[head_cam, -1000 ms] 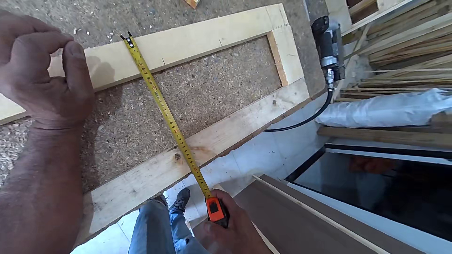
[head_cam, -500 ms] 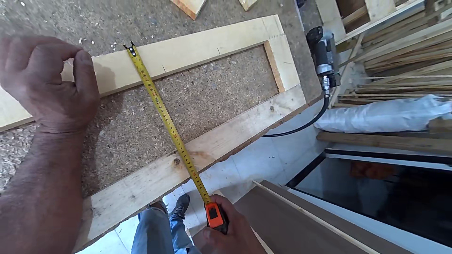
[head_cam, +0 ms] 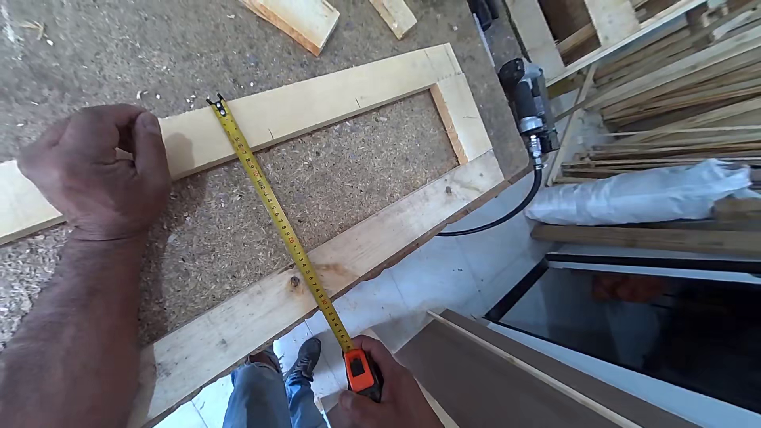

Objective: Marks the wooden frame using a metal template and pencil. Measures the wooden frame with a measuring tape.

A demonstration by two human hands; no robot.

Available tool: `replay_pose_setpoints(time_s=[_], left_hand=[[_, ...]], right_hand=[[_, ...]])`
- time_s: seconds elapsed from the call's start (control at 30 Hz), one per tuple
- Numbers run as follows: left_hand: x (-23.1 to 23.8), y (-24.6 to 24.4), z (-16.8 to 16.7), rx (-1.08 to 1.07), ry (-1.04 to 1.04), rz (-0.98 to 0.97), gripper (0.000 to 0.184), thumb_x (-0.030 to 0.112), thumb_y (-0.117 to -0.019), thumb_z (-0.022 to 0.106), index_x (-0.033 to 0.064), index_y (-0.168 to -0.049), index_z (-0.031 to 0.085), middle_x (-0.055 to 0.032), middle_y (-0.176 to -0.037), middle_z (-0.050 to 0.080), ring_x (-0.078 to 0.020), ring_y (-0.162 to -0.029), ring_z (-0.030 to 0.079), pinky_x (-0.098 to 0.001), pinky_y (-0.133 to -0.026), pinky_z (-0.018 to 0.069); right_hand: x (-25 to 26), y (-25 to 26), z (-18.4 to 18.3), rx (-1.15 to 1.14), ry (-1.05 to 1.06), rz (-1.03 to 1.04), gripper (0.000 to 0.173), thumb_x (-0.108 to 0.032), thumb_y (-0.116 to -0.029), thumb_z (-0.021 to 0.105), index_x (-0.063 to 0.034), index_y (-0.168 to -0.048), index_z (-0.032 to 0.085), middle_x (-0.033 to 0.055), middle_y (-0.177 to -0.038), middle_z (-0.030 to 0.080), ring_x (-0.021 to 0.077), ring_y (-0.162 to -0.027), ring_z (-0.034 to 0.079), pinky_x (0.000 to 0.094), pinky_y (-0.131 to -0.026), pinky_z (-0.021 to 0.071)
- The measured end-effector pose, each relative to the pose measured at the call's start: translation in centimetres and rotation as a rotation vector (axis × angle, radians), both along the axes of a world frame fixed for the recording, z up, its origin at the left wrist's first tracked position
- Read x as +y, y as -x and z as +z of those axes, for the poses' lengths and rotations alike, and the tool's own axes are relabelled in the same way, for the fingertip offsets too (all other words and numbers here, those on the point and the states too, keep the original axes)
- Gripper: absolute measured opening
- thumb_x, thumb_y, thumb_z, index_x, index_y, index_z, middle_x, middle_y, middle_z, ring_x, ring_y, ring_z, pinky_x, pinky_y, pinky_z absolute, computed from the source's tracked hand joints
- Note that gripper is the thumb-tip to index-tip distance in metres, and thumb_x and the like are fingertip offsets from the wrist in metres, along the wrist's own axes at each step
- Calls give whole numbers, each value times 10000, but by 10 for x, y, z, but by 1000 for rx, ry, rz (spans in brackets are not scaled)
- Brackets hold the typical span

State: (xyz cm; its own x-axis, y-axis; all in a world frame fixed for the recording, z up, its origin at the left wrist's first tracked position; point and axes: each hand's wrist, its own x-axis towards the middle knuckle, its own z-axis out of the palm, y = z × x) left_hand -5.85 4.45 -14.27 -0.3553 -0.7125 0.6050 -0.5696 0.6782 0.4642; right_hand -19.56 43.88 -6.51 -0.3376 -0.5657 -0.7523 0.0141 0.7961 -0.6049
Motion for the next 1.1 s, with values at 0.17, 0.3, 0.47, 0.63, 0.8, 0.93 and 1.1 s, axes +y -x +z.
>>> replay_pose_setpoints(time_s=[0.17,0.3,0.47,0.63,0.8,0.93,1.1], left_hand=[[-1,0,-1,-3,19,8,290,290,-1061,553,52,-1089,716,-154,-877,734,-222,-763,706,-393,-715,553],[-2,0,-1,14,32,5,287,289,-1058,557,52,-1078,718,-143,-852,730,-213,-739,697,-385,-690,543],[-1,1,-1,37,42,-2,272,266,-1055,567,42,-1073,720,-149,-848,733,-207,-725,697,-374,-679,543],[-1,0,-1,49,31,-9,265,263,-1049,577,43,-1074,723,-147,-840,730,-202,-715,694,-374,-669,546],[-1,-1,-1,54,25,-14,274,269,-1050,575,41,-1074,724,-149,-832,728,-210,-704,693,-387,-664,549],[-1,-1,-3,44,30,-7,281,279,-1053,568,46,-1070,724,-141,-822,723,-204,-693,684,-376,-653,540],[-2,0,-2,42,32,1,276,272,-1051,569,44,-1073,724,-145,-832,728,-202,-705,688,-376,-666,537]], right_hand=[[1,0,-1,-11,-21,-12,744,-360,-789,852,-196,-1431,515,-4,-1020,720,120,-829,714,363,-731,625],[1,-1,0,-15,-29,-17,739,-348,-790,849,-206,-1432,512,-5,-1010,720,124,-821,714,363,-723,626],[1,-1,-1,-2,-31,-6,731,-353,-785,852,-201,-1421,525,-3,-994,718,120,-810,709,360,-716,620],[2,-1,-2,-4,-1,-1,725,-343,-798,853,-179,-1421,522,6,-987,716,122,-807,705,358,-719,614],[4,-1,-3,-11,18,-4,715,-345,-809,852,-170,-1419,522,9,-997,719,122,-817,710,360,-733,620],[5,0,-5,-5,18,-5,728,-344,-799,855,-169,-1422,522,8,-998,719,121,-816,708,355,-728,619],[4,1,-5,-7,2,12,729,-365,-803,854,-180,-1423,518,8,-1018,717,115,-832,708,355,-741,617]])
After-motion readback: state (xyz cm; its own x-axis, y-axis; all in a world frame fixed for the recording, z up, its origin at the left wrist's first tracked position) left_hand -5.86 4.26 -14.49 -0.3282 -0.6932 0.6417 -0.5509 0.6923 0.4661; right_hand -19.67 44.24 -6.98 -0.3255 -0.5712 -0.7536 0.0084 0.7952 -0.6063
